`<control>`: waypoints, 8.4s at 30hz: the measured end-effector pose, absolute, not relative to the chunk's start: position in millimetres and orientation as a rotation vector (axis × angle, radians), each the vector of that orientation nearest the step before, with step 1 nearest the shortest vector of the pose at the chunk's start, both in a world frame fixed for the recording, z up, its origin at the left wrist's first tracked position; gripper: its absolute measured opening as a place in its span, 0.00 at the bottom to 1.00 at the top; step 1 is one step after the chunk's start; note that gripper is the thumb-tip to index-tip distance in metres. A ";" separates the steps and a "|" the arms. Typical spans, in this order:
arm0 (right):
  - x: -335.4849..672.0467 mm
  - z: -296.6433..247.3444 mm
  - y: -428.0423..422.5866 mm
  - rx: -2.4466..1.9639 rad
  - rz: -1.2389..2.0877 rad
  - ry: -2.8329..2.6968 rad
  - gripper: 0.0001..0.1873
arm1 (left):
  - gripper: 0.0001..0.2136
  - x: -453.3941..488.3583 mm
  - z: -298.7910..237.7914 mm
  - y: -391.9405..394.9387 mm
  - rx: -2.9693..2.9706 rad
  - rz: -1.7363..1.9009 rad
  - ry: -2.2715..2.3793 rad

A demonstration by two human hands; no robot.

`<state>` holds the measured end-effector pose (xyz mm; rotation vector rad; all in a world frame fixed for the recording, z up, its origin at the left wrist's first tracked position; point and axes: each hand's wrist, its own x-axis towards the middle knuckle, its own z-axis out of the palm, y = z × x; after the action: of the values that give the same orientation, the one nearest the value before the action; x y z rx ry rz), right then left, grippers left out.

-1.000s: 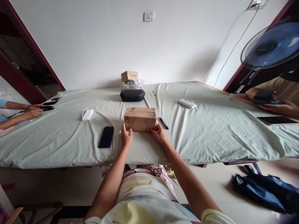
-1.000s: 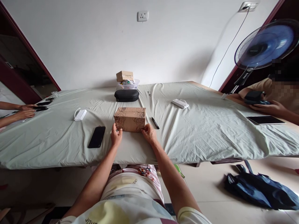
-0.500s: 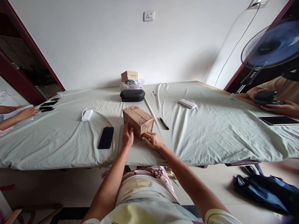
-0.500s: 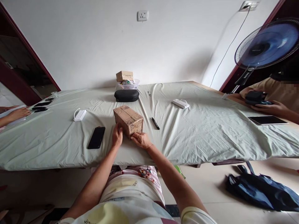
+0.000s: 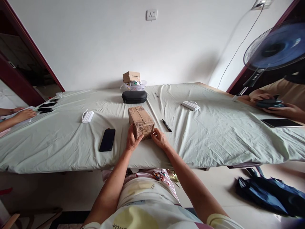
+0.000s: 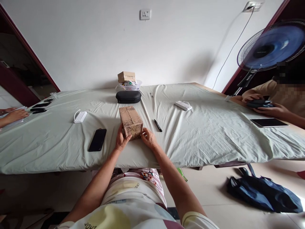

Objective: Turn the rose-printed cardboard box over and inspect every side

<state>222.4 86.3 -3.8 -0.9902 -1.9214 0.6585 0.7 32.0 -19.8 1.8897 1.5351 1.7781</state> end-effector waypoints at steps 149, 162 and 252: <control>236.3 -9.9 99.2 -1.358 0.533 -1.806 0.15 | 0.26 -12.8 -3.4 24.8 1.468 1.512 1.953; 235.2 -9.6 98.5 -1.433 0.547 -1.813 0.14 | 0.31 -9.9 5.9 19.7 1.468 1.419 1.965; 236.2 -9.1 79.8 -1.513 0.404 -1.878 0.07 | 0.05 -17.6 -9.9 19.5 1.243 1.530 2.099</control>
<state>236.2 79.8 -9.1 -1.5133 -1.8780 0.4042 -17.6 19.5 -9.9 1.2427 2.0995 1.5302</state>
